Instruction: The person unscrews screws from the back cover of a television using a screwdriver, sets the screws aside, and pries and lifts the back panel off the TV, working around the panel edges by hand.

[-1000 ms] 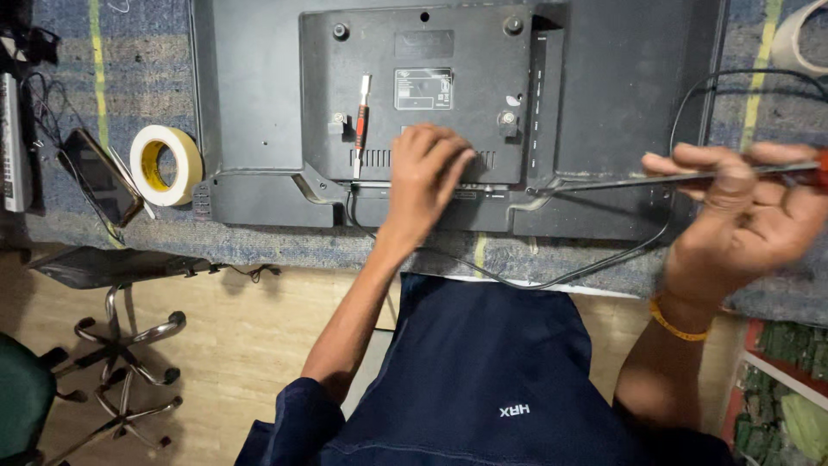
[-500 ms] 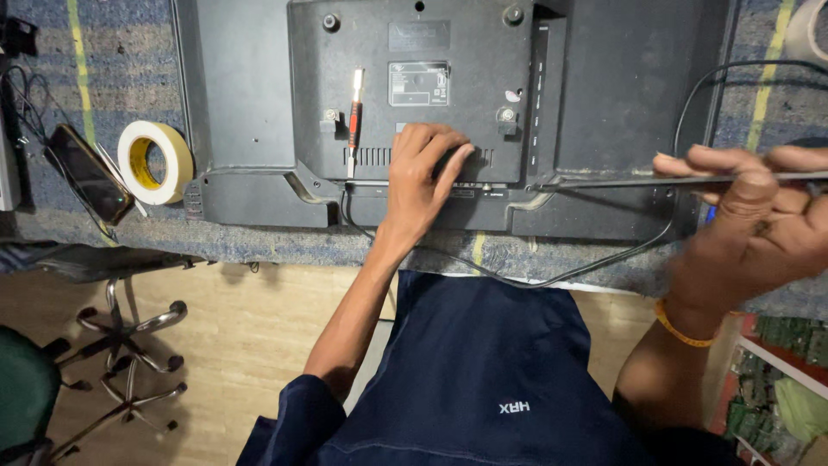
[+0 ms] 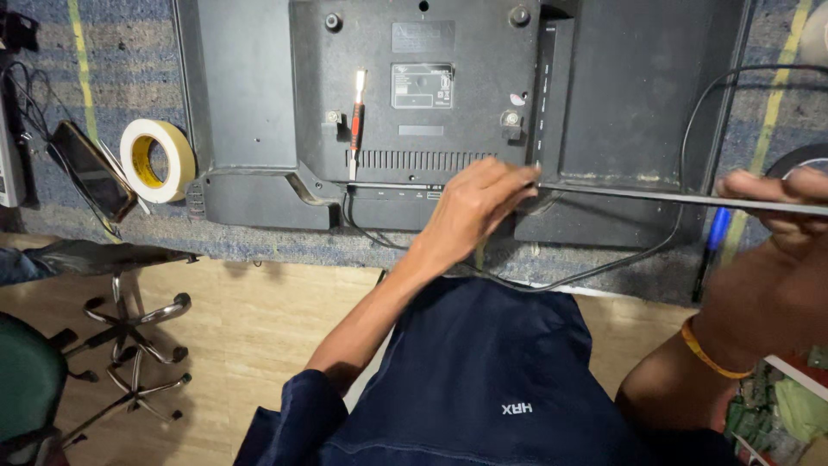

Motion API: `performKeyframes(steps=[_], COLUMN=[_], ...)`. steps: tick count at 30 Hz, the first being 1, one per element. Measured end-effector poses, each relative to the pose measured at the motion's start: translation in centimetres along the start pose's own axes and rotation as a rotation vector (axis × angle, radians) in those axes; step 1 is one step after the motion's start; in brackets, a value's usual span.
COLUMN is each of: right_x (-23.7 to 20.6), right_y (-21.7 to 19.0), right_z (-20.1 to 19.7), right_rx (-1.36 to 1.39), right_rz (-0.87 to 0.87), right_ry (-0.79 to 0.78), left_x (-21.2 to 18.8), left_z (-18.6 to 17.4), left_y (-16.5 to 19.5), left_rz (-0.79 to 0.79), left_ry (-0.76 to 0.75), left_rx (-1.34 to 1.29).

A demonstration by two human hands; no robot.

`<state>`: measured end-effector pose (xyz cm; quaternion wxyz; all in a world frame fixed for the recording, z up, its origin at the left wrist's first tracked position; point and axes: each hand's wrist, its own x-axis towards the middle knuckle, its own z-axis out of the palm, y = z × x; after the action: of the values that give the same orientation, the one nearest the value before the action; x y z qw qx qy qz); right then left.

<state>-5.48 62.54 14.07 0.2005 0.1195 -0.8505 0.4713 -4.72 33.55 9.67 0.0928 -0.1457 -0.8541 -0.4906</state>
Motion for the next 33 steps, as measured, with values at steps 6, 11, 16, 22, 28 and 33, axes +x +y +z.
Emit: performKeyframes(steps=[6, 11, 16, 22, 28, 33], right_x=[2.1, 7.7, 14.1, 20.7, 22.3, 22.6], right_y=[0.8, 0.6, -0.9, -3.4, -5.9, -8.7], right_z=[1.5, 4.6, 10.2, 20.1, 25.1, 26.6], right_rx=[0.077, 0.164, 0.298, 0.541, 0.667, 0.482], right_rz=[0.041, 0.009, -0.068, -0.235, -0.305, -0.402], right_ry=[0.026, -0.004, -0.046, -0.110, -0.300, -0.391], left_x=[-0.4, -1.9, -2.7, -2.6, -1.5, 2.0], left_z=[-3.2, -15.1, -23.3, -24.8, -24.9, -22.0], left_y=[-2.6, -9.0, -14.9, -16.5, -15.9, -14.1], left_rz=[-0.088, -0.246, -0.422, -0.524, -0.420, -0.338], left_ry=[0.229, 0.603, 0.544, 0.389, 0.572, 0.590], left_rx=[0.096, 0.620, 0.789, 0.695, 0.675, 0.469])
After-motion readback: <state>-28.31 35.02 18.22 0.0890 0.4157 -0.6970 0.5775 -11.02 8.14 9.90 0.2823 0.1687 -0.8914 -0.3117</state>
